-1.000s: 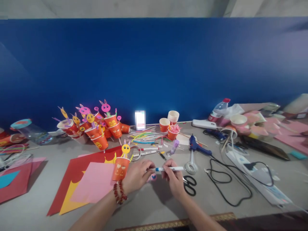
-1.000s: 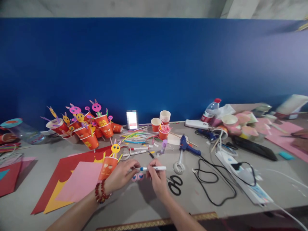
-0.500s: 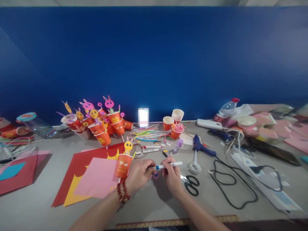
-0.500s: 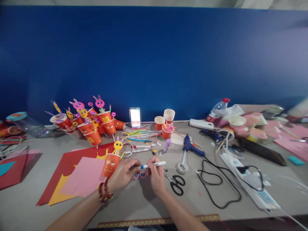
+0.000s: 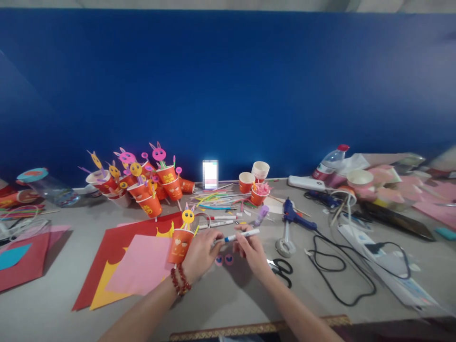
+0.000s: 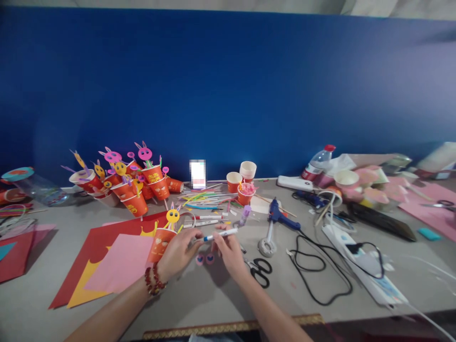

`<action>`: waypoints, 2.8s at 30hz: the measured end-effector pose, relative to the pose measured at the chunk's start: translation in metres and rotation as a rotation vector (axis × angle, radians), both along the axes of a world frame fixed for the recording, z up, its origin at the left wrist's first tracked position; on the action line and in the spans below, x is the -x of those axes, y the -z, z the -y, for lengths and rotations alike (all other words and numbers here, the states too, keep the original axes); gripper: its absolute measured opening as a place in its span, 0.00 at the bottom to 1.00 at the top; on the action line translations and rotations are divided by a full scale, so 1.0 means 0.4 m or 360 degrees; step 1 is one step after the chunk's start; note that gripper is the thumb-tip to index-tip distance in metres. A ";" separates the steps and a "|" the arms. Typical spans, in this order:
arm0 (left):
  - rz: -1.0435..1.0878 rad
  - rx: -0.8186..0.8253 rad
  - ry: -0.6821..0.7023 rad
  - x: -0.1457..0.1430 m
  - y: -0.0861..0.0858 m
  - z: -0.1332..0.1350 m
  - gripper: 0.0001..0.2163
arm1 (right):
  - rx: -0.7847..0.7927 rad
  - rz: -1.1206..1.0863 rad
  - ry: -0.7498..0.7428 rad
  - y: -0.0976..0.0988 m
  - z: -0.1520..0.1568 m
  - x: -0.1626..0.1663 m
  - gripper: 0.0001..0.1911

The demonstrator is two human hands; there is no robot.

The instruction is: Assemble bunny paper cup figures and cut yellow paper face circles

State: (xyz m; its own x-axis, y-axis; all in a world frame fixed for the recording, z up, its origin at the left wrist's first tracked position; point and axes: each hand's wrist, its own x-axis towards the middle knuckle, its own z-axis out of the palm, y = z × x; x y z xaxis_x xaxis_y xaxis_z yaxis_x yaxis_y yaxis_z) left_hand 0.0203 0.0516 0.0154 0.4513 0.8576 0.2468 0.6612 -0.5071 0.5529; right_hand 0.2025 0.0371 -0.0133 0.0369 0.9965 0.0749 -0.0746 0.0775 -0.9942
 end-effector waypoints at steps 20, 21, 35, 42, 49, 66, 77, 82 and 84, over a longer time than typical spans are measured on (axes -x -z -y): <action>-0.0650 -0.0321 -0.0013 -0.017 0.006 0.017 0.06 | -0.0746 0.2052 0.0184 -0.011 0.036 -0.102 0.18; -0.0642 -0.0319 0.0015 -0.014 0.004 0.021 0.07 | -0.0777 0.2122 0.0060 -0.014 0.032 -0.104 0.14; -0.0679 -0.0244 0.0467 0.022 -0.035 0.030 0.06 | -0.0763 0.2004 -0.0461 -0.005 0.033 -0.133 0.21; -0.0733 -0.0169 0.0551 0.020 -0.036 0.037 0.08 | -0.0687 0.1960 -0.0569 0.021 0.052 -0.127 0.24; -0.0920 -0.0175 0.0203 -0.019 -0.021 -0.007 0.08 | -0.0703 0.1978 -0.0216 -0.012 -0.010 -0.138 0.17; -0.0662 -0.0175 0.0052 -0.020 0.009 0.056 0.06 | -0.0543 0.1782 -0.0384 0.032 0.101 -0.050 0.09; -0.0610 0.0050 -0.0003 -0.007 0.053 0.106 0.08 | -0.0498 0.1913 -0.0368 0.029 0.075 -0.021 0.11; -0.0518 0.0070 -0.0022 -0.015 0.054 0.102 0.07 | -0.0501 0.1897 -0.0320 0.047 0.072 -0.021 0.11; -0.0483 0.0068 -0.0019 -0.019 0.053 0.107 0.07 | -0.0519 0.1869 -0.0291 0.056 0.071 -0.022 0.10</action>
